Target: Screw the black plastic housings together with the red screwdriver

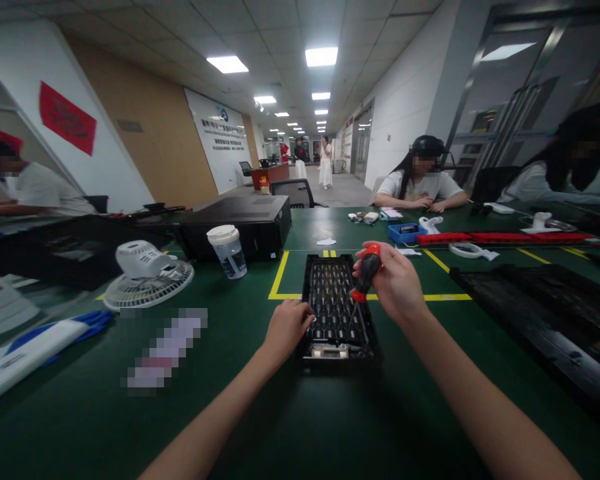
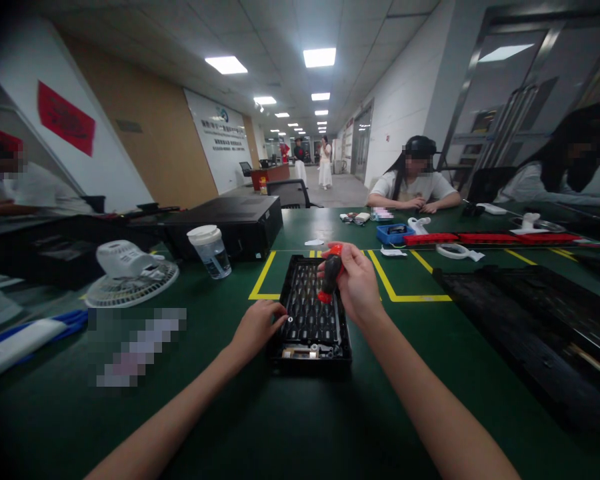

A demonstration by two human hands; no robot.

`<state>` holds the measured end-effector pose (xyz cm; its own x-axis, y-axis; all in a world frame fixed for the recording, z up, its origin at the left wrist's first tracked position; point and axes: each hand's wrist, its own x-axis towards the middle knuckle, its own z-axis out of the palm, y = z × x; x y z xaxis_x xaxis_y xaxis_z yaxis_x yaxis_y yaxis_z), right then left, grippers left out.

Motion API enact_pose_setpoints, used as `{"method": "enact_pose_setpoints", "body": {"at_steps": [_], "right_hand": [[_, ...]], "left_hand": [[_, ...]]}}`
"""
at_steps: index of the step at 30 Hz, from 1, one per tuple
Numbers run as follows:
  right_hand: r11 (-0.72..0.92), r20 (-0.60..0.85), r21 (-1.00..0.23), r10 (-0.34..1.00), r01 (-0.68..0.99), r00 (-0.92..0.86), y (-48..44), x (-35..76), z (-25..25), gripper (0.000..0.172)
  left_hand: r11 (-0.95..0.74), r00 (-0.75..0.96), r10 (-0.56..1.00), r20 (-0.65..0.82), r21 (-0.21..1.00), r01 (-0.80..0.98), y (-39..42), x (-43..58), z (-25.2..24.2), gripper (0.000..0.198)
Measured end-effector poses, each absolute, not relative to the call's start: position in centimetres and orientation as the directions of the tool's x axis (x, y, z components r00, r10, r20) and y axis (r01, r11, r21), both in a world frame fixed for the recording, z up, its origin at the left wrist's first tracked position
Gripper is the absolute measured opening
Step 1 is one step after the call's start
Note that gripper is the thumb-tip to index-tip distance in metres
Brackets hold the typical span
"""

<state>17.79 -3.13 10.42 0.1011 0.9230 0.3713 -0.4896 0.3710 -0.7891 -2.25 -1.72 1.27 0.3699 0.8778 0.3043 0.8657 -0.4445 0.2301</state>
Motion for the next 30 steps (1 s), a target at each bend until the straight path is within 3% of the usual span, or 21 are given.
{"method": "enact_pose_setpoints", "body": {"at_steps": [5, 10, 22, 30], "right_hand": [[0.363, 0.273, -0.78, 0.93, -0.51, 0.244, -2.7, 18.4, 10.0, 0.021], [0.37, 0.262, -0.784, 0.925, -0.498, 0.275, -2.9, 18.6, 10.4, 0.021], [0.333, 0.209, -0.768, 0.938, -0.547, 0.276, -3.3, 18.6, 11.1, 0.019], [0.372, 0.255, -0.773, 0.924, -0.514, 0.286, -3.4, 18.8, 11.1, 0.018]], "left_hand": [[-0.418, 0.391, 0.9, 0.194, 0.127, 0.899, -0.7, -1.3, 1.6, 0.014], [-0.403, 0.396, 0.913, 0.1, 0.063, 0.913, 0.4, -0.6, 1.4, 0.012], [-0.371, 0.367, 0.922, 0.121, 0.011, 0.929, 0.6, 0.1, 1.7, 0.016], [-0.378, 0.375, 0.92, 0.112, 0.012, 0.926, 0.9, 0.4, 1.6, 0.012]]}}
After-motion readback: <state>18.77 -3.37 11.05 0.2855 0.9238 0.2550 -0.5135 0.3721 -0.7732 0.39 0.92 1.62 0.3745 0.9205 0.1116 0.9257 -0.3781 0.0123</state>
